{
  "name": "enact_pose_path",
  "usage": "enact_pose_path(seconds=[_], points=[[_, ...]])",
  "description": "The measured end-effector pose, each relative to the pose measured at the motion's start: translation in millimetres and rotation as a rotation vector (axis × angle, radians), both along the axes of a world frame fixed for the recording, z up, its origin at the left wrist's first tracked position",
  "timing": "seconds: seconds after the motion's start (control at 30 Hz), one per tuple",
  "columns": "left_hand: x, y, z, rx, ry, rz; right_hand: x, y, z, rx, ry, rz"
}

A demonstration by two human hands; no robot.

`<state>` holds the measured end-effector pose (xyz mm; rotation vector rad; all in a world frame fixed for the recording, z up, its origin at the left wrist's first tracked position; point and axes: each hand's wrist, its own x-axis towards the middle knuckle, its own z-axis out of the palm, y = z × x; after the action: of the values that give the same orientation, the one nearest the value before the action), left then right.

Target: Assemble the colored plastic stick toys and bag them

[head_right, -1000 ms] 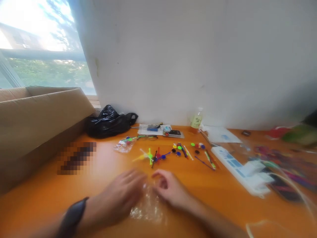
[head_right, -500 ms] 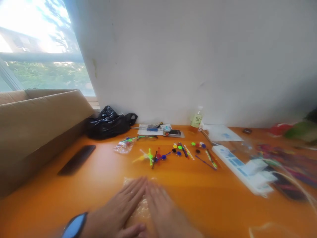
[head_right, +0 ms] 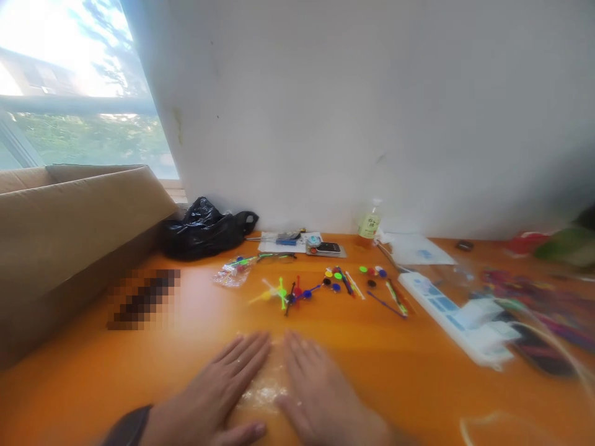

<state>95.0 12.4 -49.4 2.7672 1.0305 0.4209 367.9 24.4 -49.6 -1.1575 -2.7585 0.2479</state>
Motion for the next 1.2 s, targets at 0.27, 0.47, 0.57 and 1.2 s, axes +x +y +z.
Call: enact_pose_path(seconds=[0.27,0.47,0.57,1.2], points=[[-25.8,-7.7,0.7,0.104,0.016,0.125,18.8,-9.0,-0.4,-0.045,0.018,-0.010],[2.6,-5.2,10.0,0.031,-0.008,0.007,13.3,-6.3,-3.8,-0.076,0.075,0.017],[9.9,-4.0,5.0,0.010,-0.002,-0.091,19.6,-3.8,-4.7,-0.094,0.079,0.023],[-24.5,-7.1,-6.5,0.054,0.011,0.058,5.5,-20.9,-60.6,0.450,0.030,0.193]])
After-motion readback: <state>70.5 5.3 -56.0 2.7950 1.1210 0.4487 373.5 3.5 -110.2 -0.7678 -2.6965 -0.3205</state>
